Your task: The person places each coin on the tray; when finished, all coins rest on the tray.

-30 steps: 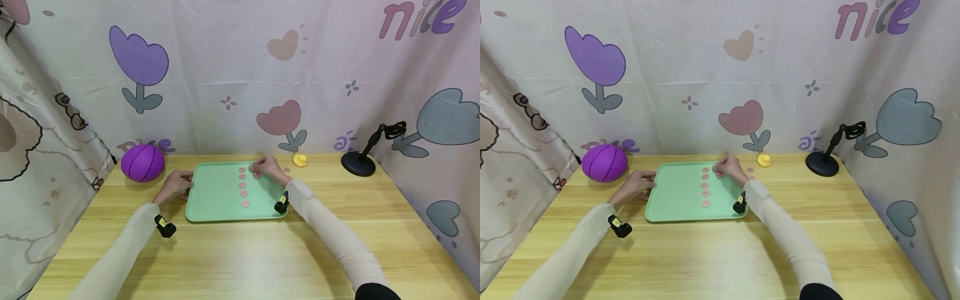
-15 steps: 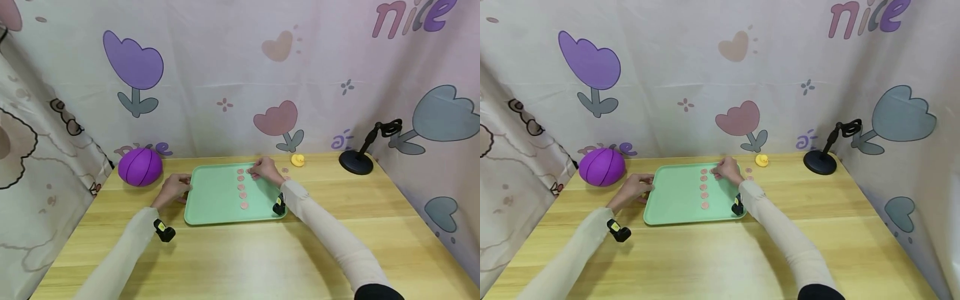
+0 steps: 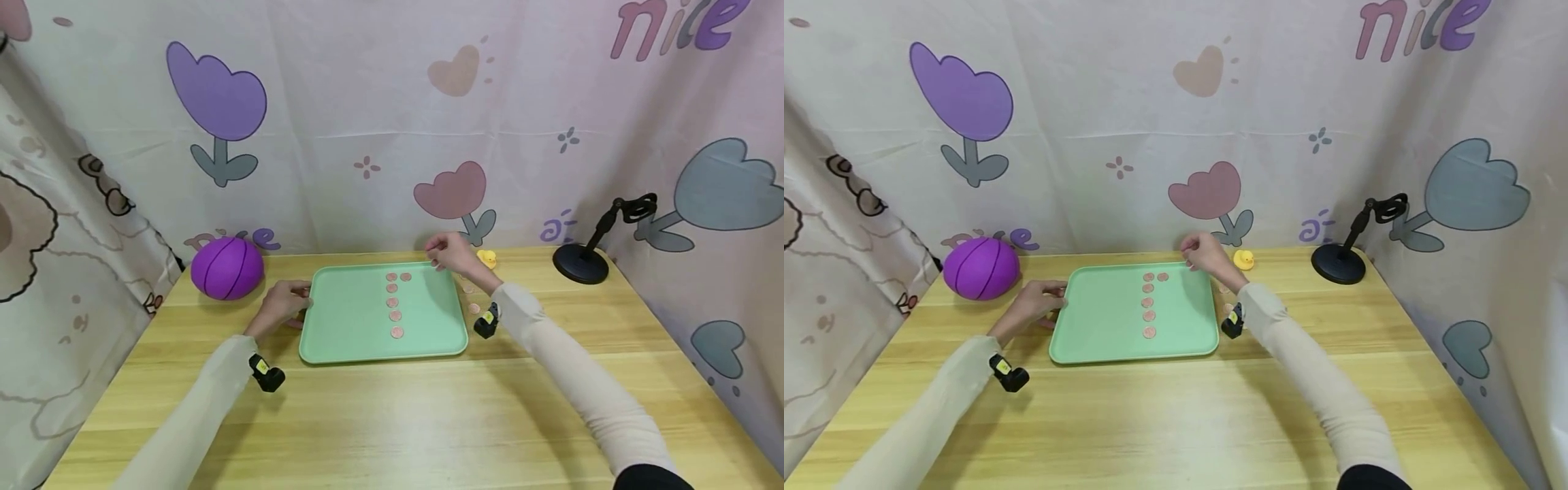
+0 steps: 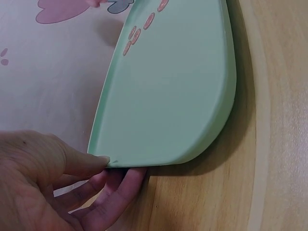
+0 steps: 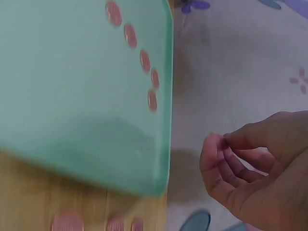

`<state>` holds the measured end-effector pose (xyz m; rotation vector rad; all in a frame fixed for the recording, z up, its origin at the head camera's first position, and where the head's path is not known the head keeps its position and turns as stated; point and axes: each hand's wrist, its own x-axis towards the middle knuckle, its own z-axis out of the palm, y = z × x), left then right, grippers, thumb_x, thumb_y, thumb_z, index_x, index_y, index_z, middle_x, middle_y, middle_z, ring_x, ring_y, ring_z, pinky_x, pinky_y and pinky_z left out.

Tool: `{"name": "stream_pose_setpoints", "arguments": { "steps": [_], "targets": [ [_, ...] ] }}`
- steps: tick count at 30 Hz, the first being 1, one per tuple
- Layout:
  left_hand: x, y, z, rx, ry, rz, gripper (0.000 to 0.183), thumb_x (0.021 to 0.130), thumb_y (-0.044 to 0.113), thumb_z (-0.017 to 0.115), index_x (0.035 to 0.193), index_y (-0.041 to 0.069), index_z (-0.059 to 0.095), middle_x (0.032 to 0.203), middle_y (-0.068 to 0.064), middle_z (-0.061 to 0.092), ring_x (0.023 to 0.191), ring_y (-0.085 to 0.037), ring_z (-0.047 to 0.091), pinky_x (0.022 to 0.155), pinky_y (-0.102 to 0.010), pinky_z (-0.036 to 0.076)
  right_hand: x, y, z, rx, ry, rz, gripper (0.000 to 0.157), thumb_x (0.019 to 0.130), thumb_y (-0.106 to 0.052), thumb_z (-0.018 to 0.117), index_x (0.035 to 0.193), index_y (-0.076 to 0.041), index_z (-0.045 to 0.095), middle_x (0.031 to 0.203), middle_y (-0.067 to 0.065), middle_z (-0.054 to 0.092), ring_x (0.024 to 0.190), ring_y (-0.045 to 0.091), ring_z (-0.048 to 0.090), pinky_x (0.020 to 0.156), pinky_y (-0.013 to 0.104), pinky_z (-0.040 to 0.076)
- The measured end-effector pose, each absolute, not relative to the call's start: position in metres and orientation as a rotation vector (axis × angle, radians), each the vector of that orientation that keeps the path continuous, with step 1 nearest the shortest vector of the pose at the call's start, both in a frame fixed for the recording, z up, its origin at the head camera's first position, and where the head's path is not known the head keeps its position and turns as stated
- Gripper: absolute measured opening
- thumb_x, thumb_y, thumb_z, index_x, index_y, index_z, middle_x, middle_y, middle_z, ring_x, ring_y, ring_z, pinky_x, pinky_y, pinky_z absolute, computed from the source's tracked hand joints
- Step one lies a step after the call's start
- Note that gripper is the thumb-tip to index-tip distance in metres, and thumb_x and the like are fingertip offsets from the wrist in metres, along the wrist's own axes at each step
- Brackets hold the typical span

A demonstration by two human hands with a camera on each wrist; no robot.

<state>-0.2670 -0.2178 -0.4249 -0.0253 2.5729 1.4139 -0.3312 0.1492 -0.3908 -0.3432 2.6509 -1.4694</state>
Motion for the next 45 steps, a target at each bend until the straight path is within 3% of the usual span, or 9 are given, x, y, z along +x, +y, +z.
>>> {"name": "stream_pose_setpoints", "arguments": {
  "steps": [3,6,9,14,17,24,29,36,45],
  "targets": [
    [-0.267,-0.218,-0.424,-0.025,2.575,1.410,0.054,0.100,0.001,0.059,0.152,-0.007,0.048,0.124,-0.026,0.057,0.100,-0.030,0.066,0.065,-0.038,0.068,-0.329,0.166,-0.392,-0.370,2.724,-1.441,0.016,0.104,0.000,0.058,0.113,0.010,0.068,0.108,0.033,0.067,0.093,0.048,0.069,0.078,0.051,0.066],
    [-0.268,-0.218,-0.423,-0.041,2.572,1.411,0.054,0.100,0.001,0.060,0.152,-0.007,0.048,0.125,-0.025,0.058,0.101,-0.030,0.065,0.065,-0.038,0.068,-0.326,0.181,-0.396,-0.382,2.827,-1.366,0.015,0.103,0.000,0.060,0.111,0.009,0.069,0.104,0.028,0.069,0.091,0.042,0.068,0.072,0.039,0.063],
    [-0.269,-0.219,-0.423,-0.048,2.565,1.413,0.054,0.099,0.001,0.060,0.152,-0.007,0.048,0.124,-0.024,0.058,0.103,-0.030,0.065,0.065,-0.037,0.068,-0.323,0.192,-0.401,-0.387,2.893,-1.277,0.016,0.102,0.000,0.060,0.111,0.009,0.069,0.105,0.023,0.070,0.094,0.033,0.066,0.076,0.032,0.058],
    [-0.269,-0.221,-0.422,-0.048,2.560,1.419,0.055,0.098,0.001,0.061,0.151,-0.007,0.049,0.122,-0.022,0.058,0.101,-0.029,0.064,0.065,-0.038,0.068,-0.323,0.202,-0.410,-0.365,2.887,-1.176,0.020,0.100,0.000,0.061,0.115,0.012,0.064,0.109,0.024,0.066,0.101,0.035,0.063,0.088,0.043,0.058],
    [-0.269,-0.221,-0.423,-0.047,2.555,1.424,0.054,0.099,0.001,0.061,0.151,-0.007,0.049,0.123,-0.022,0.058,0.102,-0.029,0.064,0.065,-0.038,0.068,-0.324,0.205,-0.416,-0.303,2.902,-1.086,0.023,0.098,-0.002,0.065,0.117,0.011,0.062,0.109,0.023,0.065,0.101,0.035,0.062,0.087,0.044,0.057],
    [-0.268,-0.219,-0.425,-0.039,2.579,1.398,0.055,0.098,0.001,0.060,0.151,-0.007,0.049,0.124,-0.025,0.058,0.098,-0.028,0.065,0.064,-0.038,0.068,-0.321,0.203,-0.434,-0.230,2.937,-0.942,0.015,0.100,-0.006,0.068,0.104,0.006,0.061,0.089,0.016,0.067,0.074,0.021,0.063,0.065,0.028,0.051],
    [-0.267,-0.219,-0.425,-0.030,2.581,1.400,0.055,0.099,0.000,0.060,0.152,-0.007,0.048,0.121,-0.024,0.058,0.095,-0.027,0.065,0.064,-0.038,0.068,-0.321,0.200,-0.437,-0.155,2.924,-0.949,0.012,0.102,-0.004,0.066,0.094,0.002,0.058,0.073,0.011,0.067,0.062,0.015,0.059,0.057,0.022,0.044],
    [-0.268,-0.219,-0.424,-0.040,2.594,1.393,0.054,0.099,0.000,0.060,0.151,-0.007,0.050,0.123,-0.024,0.058,0.100,-0.030,0.065,0.064,-0.037,0.068,-0.316,0.198,-0.434,-0.175,2.911,-0.932,0.040,0.103,-0.004,0.064,0.063,0.000,0.061,0.057,0.007,0.061,0.049,0.012,0.042,0.055,0.022,0.039],
    [-0.267,-0.218,-0.424,-0.045,2.579,1.394,0.055,0.099,0.002,0.059,0.153,-0.006,0.048,0.122,-0.022,0.057,0.096,-0.026,0.064,0.066,-0.037,0.068,-0.308,0.201,-0.430,-0.335,2.987,-1.183,0.009,0.103,-0.001,0.063,0.096,0.005,0.065,0.094,0.019,0.069,0.077,0.024,0.065,0.063,0.026,0.051]
  ]
}}
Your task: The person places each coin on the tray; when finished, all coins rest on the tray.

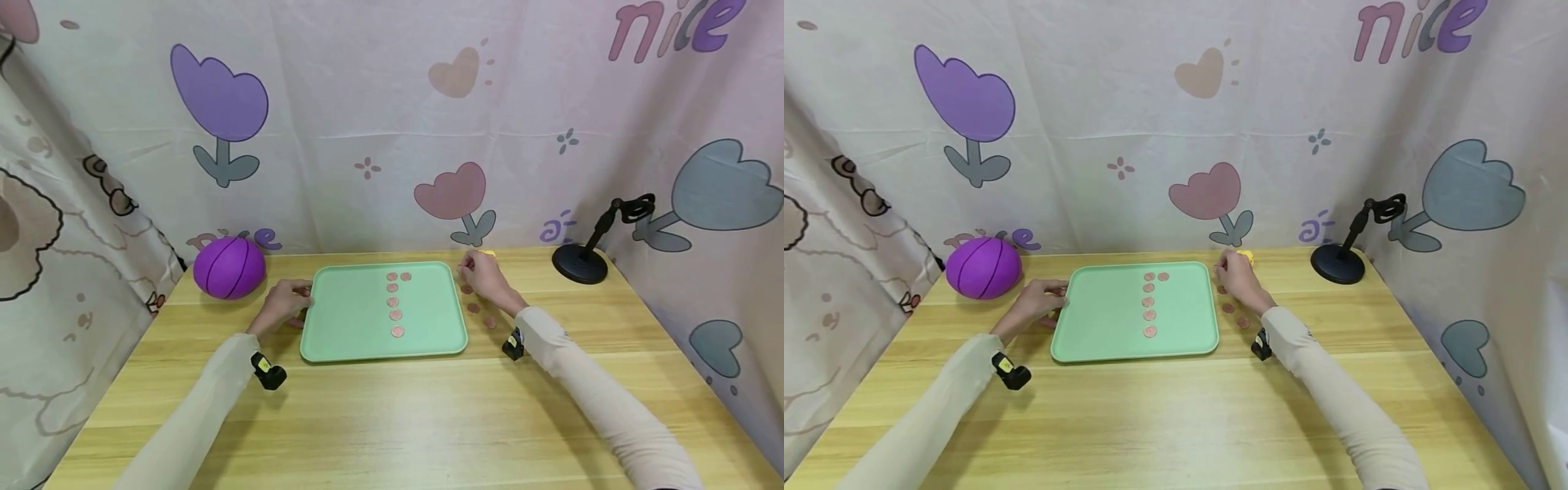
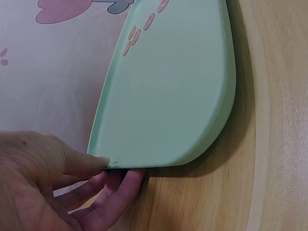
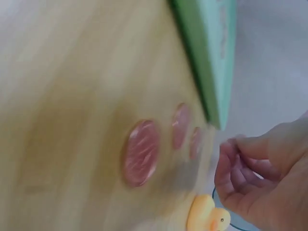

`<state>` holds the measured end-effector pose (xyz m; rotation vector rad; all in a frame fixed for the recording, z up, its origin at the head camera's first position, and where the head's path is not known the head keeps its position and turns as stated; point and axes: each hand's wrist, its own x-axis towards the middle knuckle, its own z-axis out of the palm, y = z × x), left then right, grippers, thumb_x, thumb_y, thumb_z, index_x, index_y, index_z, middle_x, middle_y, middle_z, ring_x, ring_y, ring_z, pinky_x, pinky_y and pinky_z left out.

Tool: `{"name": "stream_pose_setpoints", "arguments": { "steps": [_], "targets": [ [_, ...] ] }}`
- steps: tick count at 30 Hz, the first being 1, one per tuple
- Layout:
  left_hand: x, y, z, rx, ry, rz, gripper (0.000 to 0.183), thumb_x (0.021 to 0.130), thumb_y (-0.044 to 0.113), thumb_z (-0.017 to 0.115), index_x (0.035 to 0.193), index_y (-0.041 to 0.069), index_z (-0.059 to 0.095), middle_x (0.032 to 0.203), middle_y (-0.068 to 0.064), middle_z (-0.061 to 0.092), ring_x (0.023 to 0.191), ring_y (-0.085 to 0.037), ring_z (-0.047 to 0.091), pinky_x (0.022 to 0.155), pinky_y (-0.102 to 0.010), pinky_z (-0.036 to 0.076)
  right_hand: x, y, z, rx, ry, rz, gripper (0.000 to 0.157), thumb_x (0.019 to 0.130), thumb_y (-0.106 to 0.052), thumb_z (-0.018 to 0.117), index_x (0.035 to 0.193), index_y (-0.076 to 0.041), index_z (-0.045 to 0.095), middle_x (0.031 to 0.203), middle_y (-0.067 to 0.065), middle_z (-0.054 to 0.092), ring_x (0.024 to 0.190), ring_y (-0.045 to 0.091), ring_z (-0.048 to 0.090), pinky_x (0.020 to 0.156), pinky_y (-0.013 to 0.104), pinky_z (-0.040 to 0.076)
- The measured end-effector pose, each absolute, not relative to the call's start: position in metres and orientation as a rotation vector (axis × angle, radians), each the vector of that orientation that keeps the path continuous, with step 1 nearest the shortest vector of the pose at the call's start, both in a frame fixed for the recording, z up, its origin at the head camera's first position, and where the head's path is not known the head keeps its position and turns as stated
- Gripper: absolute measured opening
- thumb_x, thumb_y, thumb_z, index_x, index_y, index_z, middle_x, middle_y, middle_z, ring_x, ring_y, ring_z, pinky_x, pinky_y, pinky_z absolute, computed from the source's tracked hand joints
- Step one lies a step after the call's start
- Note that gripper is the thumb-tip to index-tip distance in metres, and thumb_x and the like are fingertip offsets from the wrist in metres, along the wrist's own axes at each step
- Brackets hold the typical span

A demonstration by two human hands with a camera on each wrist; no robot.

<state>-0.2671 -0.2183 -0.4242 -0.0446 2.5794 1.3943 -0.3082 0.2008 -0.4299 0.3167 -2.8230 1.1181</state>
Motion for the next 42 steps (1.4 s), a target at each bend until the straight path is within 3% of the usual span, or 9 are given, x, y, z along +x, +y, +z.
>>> {"name": "stream_pose_setpoints", "arguments": {
  "steps": [4,8,11,15,22,28,37,42],
  "targets": [
    [-0.266,-0.218,-0.424,-0.043,2.588,1.392,0.055,0.100,0.001,0.059,0.153,-0.007,0.047,0.122,-0.023,0.058,0.098,-0.028,0.064,0.065,-0.038,0.068,-0.310,0.198,-0.424,0.336,-2.805,1.286,0.013,0.104,-0.003,0.062,0.101,0.006,0.071,0.096,0.022,0.072,0.082,0.030,0.068,0.064,0.025,0.054],
    [-0.265,-0.217,-0.424,-0.051,2.590,1.387,0.055,0.100,0.001,0.059,0.153,-0.006,0.047,0.120,-0.021,0.057,0.098,-0.027,0.062,0.065,-0.038,0.068,-0.305,0.187,-0.420,0.248,-2.787,1.615,0.017,0.104,-0.006,0.064,0.106,0.009,0.073,0.101,0.029,0.073,0.080,0.032,0.071,0.068,0.032,0.065],
    [-0.266,-0.217,-0.424,-0.048,2.591,1.384,0.055,0.100,0.002,0.060,0.153,-0.006,0.047,0.119,-0.020,0.057,0.097,-0.027,0.062,0.065,-0.038,0.068,-0.303,0.177,-0.420,0.209,-2.765,1.801,0.019,0.104,-0.004,0.063,0.111,0.012,0.071,0.110,0.031,0.072,0.079,0.023,0.072,0.077,0.037,0.068],
    [-0.266,-0.217,-0.424,-0.046,2.594,1.389,0.055,0.099,0.002,0.059,0.152,-0.006,0.048,0.118,-0.020,0.057,0.095,-0.025,0.061,0.064,-0.038,0.068,-0.302,0.162,-0.426,0.198,-2.746,1.926,0.019,0.104,-0.001,0.061,0.111,0.015,0.069,0.111,0.029,0.074,0.072,0.015,0.072,0.075,0.035,0.068],
    [-0.267,-0.218,-0.424,-0.056,2.584,1.388,0.055,0.100,0.002,0.059,0.153,-0.005,0.048,0.118,-0.019,0.056,0.091,-0.023,0.061,0.066,-0.037,0.068,-0.302,0.136,-0.434,0.167,-2.781,1.940,0.015,0.100,0.000,0.066,0.105,0.014,0.070,0.100,0.027,0.076,0.063,0.013,0.071,0.065,0.029,0.066],
    [-0.268,-0.215,-0.424,-0.071,2.585,1.398,0.054,0.100,0.002,0.060,0.152,-0.004,0.050,0.121,-0.021,0.058,0.099,-0.027,0.063,0.065,-0.037,0.068,-0.303,0.125,-0.436,0.152,-2.831,1.836,0.014,0.100,-0.004,0.069,0.098,0.010,0.072,0.088,0.021,0.077,0.058,0.012,0.068,0.059,0.026,0.065],
    [-0.268,-0.214,-0.425,-0.043,2.594,1.389,0.054,0.100,0.002,0.059,0.152,-0.005,0.049,0.119,-0.021,0.058,0.099,-0.028,0.063,0.065,-0.037,0.068,-0.308,0.120,-0.434,0.195,-3.001,1.494,0.029,0.098,-0.010,0.074,0.073,0.003,0.068,0.064,0.007,0.067,0.050,0.011,0.061,0.051,0.024,0.060],
    [-0.267,-0.218,-0.427,-0.047,2.597,1.395,0.054,0.099,0.001,0.060,0.152,-0.005,0.049,0.118,-0.020,0.059,0.098,-0.027,0.063,0.064,-0.037,0.068,-0.306,0.118,-0.432,0.255,-3.055,1.409,0.037,0.101,-0.013,0.070,0.067,-0.001,0.062,0.065,0.005,0.067,0.050,0.012,0.059,0.050,0.024,0.059]
  ]
}}
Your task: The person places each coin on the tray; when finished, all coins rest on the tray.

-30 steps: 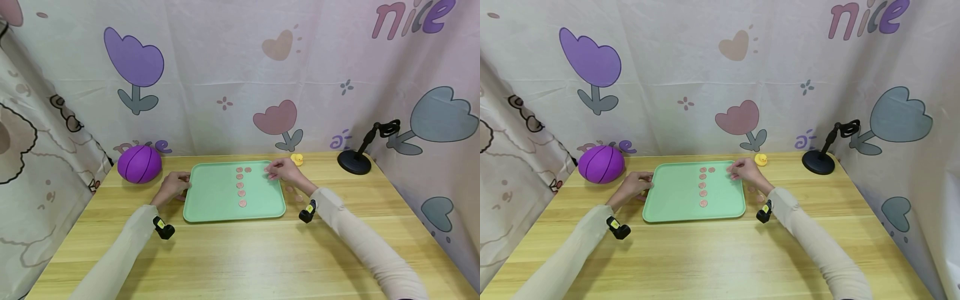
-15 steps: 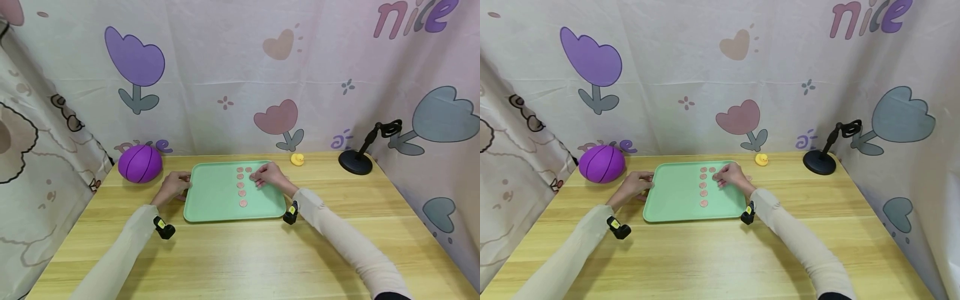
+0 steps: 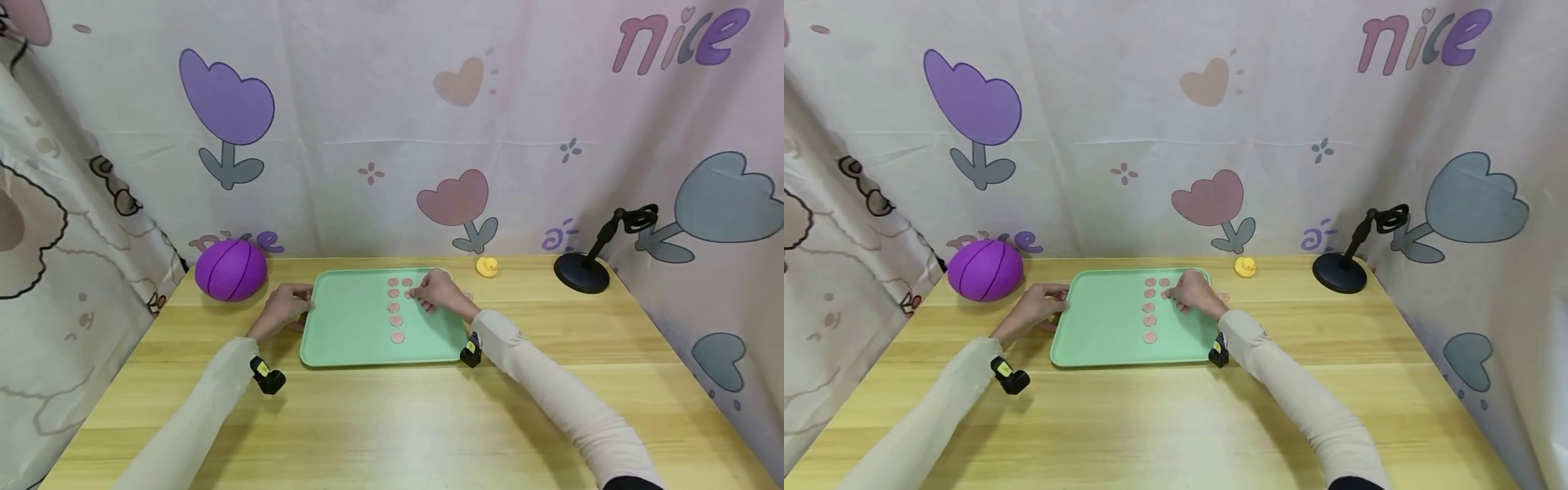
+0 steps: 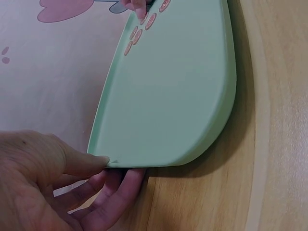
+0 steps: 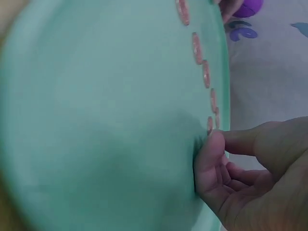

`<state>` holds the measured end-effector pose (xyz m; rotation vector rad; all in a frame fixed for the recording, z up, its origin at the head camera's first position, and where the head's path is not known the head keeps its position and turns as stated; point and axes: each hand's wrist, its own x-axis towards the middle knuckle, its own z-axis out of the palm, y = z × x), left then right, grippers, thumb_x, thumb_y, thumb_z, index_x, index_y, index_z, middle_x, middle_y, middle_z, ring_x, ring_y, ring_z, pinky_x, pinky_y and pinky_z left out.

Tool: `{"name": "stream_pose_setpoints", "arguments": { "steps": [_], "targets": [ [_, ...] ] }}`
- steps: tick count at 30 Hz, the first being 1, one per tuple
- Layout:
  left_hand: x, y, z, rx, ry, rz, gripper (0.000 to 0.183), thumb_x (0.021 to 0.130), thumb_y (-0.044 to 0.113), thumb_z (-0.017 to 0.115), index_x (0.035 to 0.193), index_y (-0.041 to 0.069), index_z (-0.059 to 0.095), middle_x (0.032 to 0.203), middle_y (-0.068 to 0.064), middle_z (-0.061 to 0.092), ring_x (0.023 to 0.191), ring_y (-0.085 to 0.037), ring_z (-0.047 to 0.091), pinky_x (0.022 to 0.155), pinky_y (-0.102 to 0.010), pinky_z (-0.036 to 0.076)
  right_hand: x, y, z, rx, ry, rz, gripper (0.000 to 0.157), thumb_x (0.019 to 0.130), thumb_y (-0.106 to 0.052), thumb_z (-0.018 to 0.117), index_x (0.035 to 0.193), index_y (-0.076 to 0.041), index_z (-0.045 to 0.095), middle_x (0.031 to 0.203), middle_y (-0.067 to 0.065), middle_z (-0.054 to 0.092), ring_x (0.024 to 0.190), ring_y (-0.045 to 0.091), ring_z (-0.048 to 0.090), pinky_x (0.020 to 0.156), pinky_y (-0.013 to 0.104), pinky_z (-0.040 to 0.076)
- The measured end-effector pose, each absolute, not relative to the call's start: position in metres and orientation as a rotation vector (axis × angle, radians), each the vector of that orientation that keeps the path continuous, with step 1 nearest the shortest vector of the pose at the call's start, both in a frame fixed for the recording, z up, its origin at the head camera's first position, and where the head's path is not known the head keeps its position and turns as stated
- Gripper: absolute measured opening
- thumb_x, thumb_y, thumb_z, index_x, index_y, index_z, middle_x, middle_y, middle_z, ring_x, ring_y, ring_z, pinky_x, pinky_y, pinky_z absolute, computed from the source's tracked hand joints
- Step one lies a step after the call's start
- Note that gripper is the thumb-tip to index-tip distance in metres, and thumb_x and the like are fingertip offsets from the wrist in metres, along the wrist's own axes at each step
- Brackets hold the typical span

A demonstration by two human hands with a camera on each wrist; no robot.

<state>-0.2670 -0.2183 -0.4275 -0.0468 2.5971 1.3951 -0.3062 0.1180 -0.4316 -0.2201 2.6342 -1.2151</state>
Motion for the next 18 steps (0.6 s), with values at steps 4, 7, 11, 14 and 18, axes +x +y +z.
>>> {"name": "stream_pose_setpoints", "arguments": {
  "steps": [4,7,11,14,18],
  "targets": [
    [-0.266,-0.220,-0.429,-0.039,2.574,1.420,0.055,0.099,0.001,0.060,0.152,-0.006,0.048,0.118,-0.020,0.058,0.096,-0.026,0.063,0.064,-0.037,0.068,-0.303,0.131,-0.429,-0.246,2.646,-1.250,0.029,0.105,-0.014,0.064,0.081,0.003,0.065,0.070,0.008,0.066,0.053,0.012,0.057,0.050,0.022,0.056],
    [-0.264,-0.222,-0.428,-0.027,2.570,1.410,0.054,0.100,0.001,0.059,0.153,-0.007,0.047,0.116,-0.020,0.057,0.095,-0.025,0.063,0.064,-0.038,0.068,-0.301,0.148,-0.427,-0.285,2.689,-1.244,0.026,0.106,-0.015,0.062,0.091,0.005,0.067,0.068,0.006,0.061,0.054,0.011,0.051,0.048,0.019,0.046],
    [-0.263,-0.223,-0.428,-0.012,2.562,1.397,0.054,0.102,0.002,0.057,0.153,-0.007,0.045,0.114,-0.018,0.056,0.093,-0.024,0.062,0.066,-0.037,0.068,-0.298,0.175,-0.426,-0.320,2.718,-1.248,0.023,0.106,-0.016,0.061,0.096,0.005,0.065,0.071,0.005,0.058,0.058,0.012,0.049,0.049,0.019,0.039],
    [-0.266,-0.222,-0.427,-0.013,2.561,1.406,0.053,0.102,0.002,0.057,0.153,-0.007,0.046,0.115,-0.019,0.056,0.095,-0.024,0.062,0.067,-0.037,0.068,-0.296,0.194,-0.426,-0.351,2.764,-1.233,0.016,0.104,-0.012,0.062,0.097,0.002,0.063,0.080,0.008,0.061,0.067,0.016,0.056,0.056,0.021,0.046],
    [-0.269,-0.220,-0.429,-0.028,2.570,1.404,0.052,0.101,0.001,0.057,0.152,-0.006,0.048,0.118,-0.021,0.057,0.097,-0.025,0.064,0.066,-0.037,0.068,-0.294,0.215,-0.429,-0.370,2.843,-1.145,0.010,0.101,-0.008,0.066,0.099,0.001,0.061,0.092,0.013,0.066,0.082,0.022,0.064,0.069,0.026,0.054]
  ]
}}
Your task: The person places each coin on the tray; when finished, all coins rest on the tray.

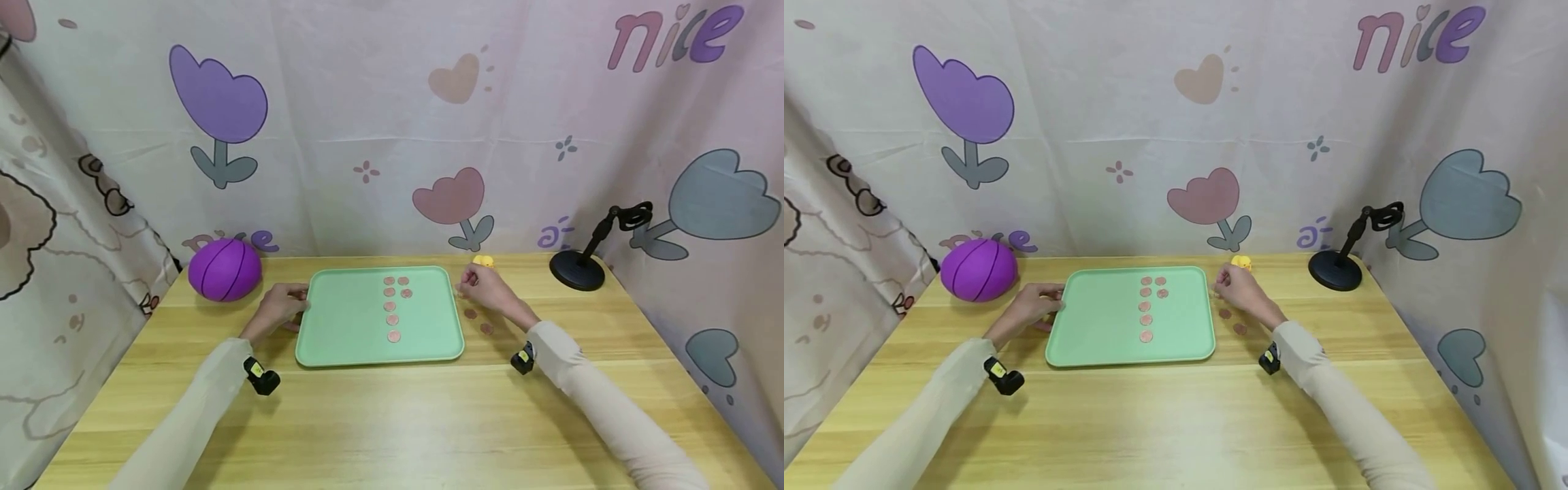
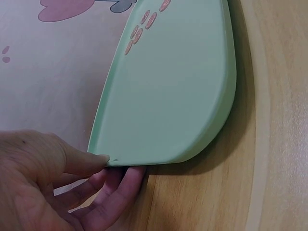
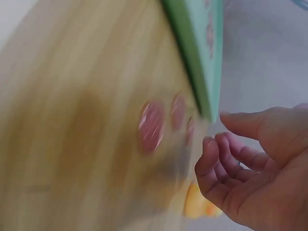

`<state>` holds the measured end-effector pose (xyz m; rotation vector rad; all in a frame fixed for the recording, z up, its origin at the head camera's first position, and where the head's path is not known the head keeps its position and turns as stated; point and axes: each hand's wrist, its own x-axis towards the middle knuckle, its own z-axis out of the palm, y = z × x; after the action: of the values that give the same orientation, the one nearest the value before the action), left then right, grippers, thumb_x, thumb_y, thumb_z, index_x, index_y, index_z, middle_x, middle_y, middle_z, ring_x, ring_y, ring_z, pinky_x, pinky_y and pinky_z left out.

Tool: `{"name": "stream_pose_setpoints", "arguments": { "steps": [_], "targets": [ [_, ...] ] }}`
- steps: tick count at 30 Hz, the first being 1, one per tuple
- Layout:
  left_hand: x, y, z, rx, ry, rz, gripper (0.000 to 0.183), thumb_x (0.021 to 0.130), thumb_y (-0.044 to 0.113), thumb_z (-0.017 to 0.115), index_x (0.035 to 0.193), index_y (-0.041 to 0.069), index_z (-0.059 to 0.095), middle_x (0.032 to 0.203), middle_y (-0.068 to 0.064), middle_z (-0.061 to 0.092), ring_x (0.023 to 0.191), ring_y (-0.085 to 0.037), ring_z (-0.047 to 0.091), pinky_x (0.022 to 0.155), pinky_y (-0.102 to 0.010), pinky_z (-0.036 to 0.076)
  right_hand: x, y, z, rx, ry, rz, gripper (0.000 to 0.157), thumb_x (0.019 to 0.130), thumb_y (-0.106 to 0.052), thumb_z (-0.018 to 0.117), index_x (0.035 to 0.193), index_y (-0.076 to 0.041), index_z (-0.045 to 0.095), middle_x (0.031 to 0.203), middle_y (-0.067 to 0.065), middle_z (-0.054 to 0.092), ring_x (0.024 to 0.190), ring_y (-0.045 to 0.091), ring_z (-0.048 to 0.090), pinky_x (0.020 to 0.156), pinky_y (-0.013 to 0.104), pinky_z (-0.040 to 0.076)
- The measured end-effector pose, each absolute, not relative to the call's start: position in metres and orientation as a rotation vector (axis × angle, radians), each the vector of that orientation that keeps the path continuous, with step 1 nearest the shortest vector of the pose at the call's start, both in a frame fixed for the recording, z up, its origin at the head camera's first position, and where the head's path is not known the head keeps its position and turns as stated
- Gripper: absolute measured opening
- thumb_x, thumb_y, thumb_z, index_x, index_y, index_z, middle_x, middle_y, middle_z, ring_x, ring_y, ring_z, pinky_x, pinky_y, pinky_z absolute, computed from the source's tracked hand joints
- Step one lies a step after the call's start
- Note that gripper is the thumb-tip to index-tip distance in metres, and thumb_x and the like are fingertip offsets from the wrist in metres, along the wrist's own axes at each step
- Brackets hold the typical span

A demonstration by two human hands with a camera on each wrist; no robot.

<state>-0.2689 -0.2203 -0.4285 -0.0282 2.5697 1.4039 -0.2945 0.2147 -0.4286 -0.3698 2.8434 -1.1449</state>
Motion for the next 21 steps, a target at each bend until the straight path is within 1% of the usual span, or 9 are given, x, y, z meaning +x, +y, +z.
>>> {"name": "stream_pose_setpoints", "arguments": {
  "steps": [1,3,5,7,10,12,15,18,21],
  "targets": [
    [-0.269,-0.221,-0.428,-0.032,2.570,1.404,0.052,0.101,0.001,0.058,0.152,-0.006,0.049,0.119,-0.021,0.057,0.097,-0.026,0.064,0.066,-0.037,0.068,-0.294,0.218,-0.430,-0.364,2.855,-1.121,0.011,0.100,-0.008,0.067,0.101,0.001,0.061,0.093,0.014,0.066,0.084,0.022,0.064,0.071,0.027,0.054],
    [-0.269,-0.222,-0.428,-0.032,2.574,1.400,0.052,0.101,0.001,0.058,0.152,-0.007,0.049,0.120,-0.022,0.058,0.097,-0.026,0.064,0.066,-0.037,0.068,-0.295,0.224,-0.433,-0.344,2.854,-1.085,0.019,0.100,-0.012,0.071,0.105,0.003,0.060,0.095,0.015,0.066,0.084,0.023,0.064,0.071,0.028,0.054],
    [-0.269,-0.223,-0.427,-0.032,2.581,1.394,0.052,0.101,0.001,0.058,0.151,-0.006,0.049,0.120,-0.022,0.058,0.097,-0.026,0.064,0.066,-0.037,0.068,-0.295,0.227,-0.436,-0.329,2.845,-1.064,0.025,0.099,-0.015,0.073,0.110,0.004,0.061,0.094,0.015,0.066,0.081,0.022,0.062,0.069,0.028,0.052],
    [-0.268,-0.224,-0.426,-0.033,2.589,1.390,0.052,0.101,0.002,0.059,0.151,-0.006,0.050,0.121,-0.022,0.058,0.097,-0.027,0.064,0.065,-0.037,0.068,-0.296,0.228,-0.440,-0.329,2.834,-1.062,0.027,0.099,-0.018,0.074,0.112,0.003,0.062,0.092,0.013,0.066,0.078,0.020,0.060,0.067,0.027,0.050],
    [-0.267,-0.226,-0.425,-0.040,2.599,1.380,0.052,0.100,0.003,0.060,0.151,-0.006,0.050,0.123,-0.022,0.058,0.099,-0.027,0.064,0.065,-0.037,0.068,-0.295,0.225,-0.444,-0.346,2.837,-1.095,0.021,0.100,-0.016,0.073,0.110,0.001,0.065,0.087,0.011,0.066,0.074,0.018,0.057,0.065,0.027,0.047],
    [-0.267,-0.226,-0.424,-0.039,2.595,1.384,0.053,0.100,0.003,0.059,0.152,-0.006,0.050,0.126,-0.024,0.058,0.102,-0.029,0.064,0.065,-0.037,0.068,-0.295,0.222,-0.444,-0.353,2.843,-1.090,0.016,0.100,-0.013,0.073,0.106,0.000,0.066,0.086,0.011,0.066,0.075,0.018,0.057,0.065,0.026,0.048],
    [-0.268,-0.224,-0.423,-0.028,2.586,1.401,0.054,0.100,0.003,0.059,0.152,-0.006,0.049,0.127,-0.024,0.057,0.105,-0.030,0.063,0.066,-0.037,0.068,-0.296,0.220,-0.440,-0.368,2.876,-1.105,0.010,0.098,-0.005,0.072,0.098,0.001,0.064,0.087,0.013,0.067,0.076,0.020,0.060,0.063,0.026,0.052],
    [-0.269,-0.221,-0.424,-0.021,2.576,1.403,0.055,0.100,0.002,0.058,0.153,-0.006,0.047,0.125,-0.024,0.057,0.104,-0.030,0.063,0.067,-0.037,0.068,-0.294,0.217,-0.436,-0.438,2.946,-1.112,0.010,0.097,-0.001,0.072,0.093,-0.001,0.062,0.089,0.013,0.068,0.079,0.021,0.064,0.064,0.024,0.055],
    [-0.269,-0.219,-0.426,-0.024,2.574,1.395,0.055,0.100,0.002,0.058,0.153,-0.006,0.047,0.122,-0.022,0.057,0.100,-0.027,0.062,0.067,-0.038,0.068,-0.285,0.207,-0.431,-0.515,2.954,-1.175,0.010,0.099,-0.004,0.071,0.092,-0.003,0.063,0.090,0.013,0.069,0.077,0.022,0.066,0.061,0.023,0.056]
  ]
}}
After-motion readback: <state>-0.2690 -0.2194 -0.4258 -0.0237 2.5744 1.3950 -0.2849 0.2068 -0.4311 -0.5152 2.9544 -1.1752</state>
